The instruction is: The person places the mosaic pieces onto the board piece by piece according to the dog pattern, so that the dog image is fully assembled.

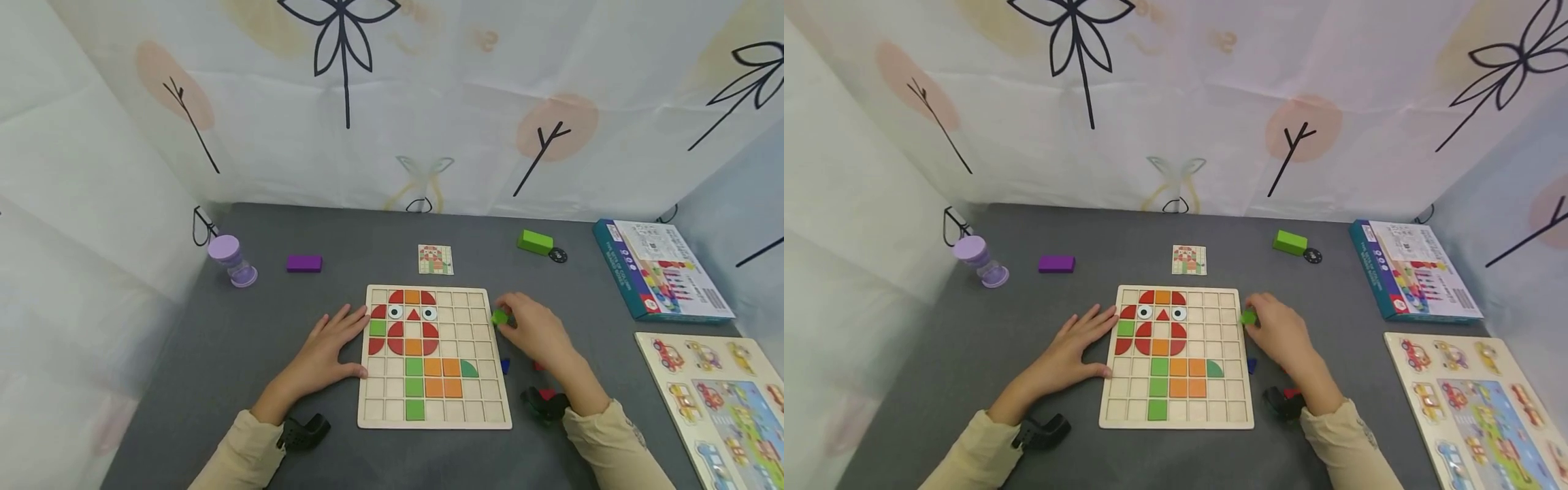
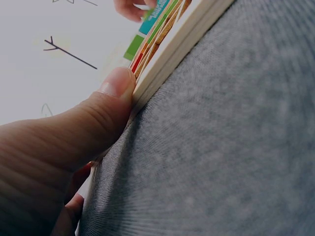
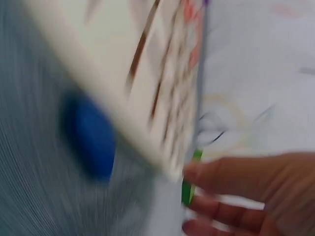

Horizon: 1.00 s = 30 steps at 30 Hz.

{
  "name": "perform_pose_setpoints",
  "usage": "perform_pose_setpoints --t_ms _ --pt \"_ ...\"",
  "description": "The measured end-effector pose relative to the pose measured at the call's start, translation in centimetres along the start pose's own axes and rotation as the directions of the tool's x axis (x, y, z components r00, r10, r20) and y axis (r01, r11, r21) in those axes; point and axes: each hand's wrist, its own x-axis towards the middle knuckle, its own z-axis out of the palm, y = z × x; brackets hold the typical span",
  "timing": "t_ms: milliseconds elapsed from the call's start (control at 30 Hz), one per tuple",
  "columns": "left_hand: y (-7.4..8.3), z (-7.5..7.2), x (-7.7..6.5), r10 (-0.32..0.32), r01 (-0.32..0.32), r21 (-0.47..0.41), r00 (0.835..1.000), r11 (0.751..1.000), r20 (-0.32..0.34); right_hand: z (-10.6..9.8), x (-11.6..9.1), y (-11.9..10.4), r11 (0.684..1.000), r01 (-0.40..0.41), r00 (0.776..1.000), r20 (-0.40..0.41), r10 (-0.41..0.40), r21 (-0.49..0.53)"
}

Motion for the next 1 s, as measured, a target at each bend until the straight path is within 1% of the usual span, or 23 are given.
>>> perform_pose_setpoints --t_ms 67,167,300,367,467,733,833,900,1000 --pt "0.0 -0.1 0.1 0.007 -0.007 -0.002 1.0 1.0 -0.004 0.1 -1.2 -1.0 0.994 0.097 0.995 0.008 -0.097 0.048" --pt "0.0 -0.3 0.2 0.01 -0.01 -0.002 1.0 1.0 -0.003 0.3 -3.0 -2.3 0.975 0.195 0.979 0.038 -0.2 0.106" --pt "0.1 -0.5 0.2 0.004 -0.004 0.005 1.0 1.0 0.003 1.1 -4.9 -3.5 0.953 0.272 0.953 0.101 -0.287 0.136" --pt "0.1 -0.6 0.2 -0.005 0.005 0.005 1.0 1.0 0.007 1.5 -5.5 -3.8 0.943 0.305 0.94 0.116 -0.321 0.135" --pt "0.1 -0.6 0.2 -0.011 0.011 0.005 1.0 1.0 0.013 2.1 -6.0 -4.0 0.937 0.332 0.934 0.102 -0.342 0.109" --pt "0.2 -0.4 0.2 -0.005 0.005 0.002 1.0 1.0 0.016 2.9 -6.4 -4.3 0.933 0.359 0.933 -0.001 -0.359 0.029" --pt "0.2 -0.3 0.2 -0.002 0.002 0.0 1.0 1.0 0.015 3.0 -6.4 -4.4 0.936 0.352 0.936 -0.009 -0.352 0.012" --pt "0.2 -0.3 0.2 0.0 0.0 0.002 1.0 1.0 0.015 3.0 -6.5 -4.4 0.939 0.343 0.939 0.0 -0.343 0.003" --pt "0.1 -0.2 0.1 -0.004 0.004 0.002 1.0 1.0 0.015 2.6 -6.8 -4.0 0.946 0.323 0.947 0.002 -0.323 0.019"
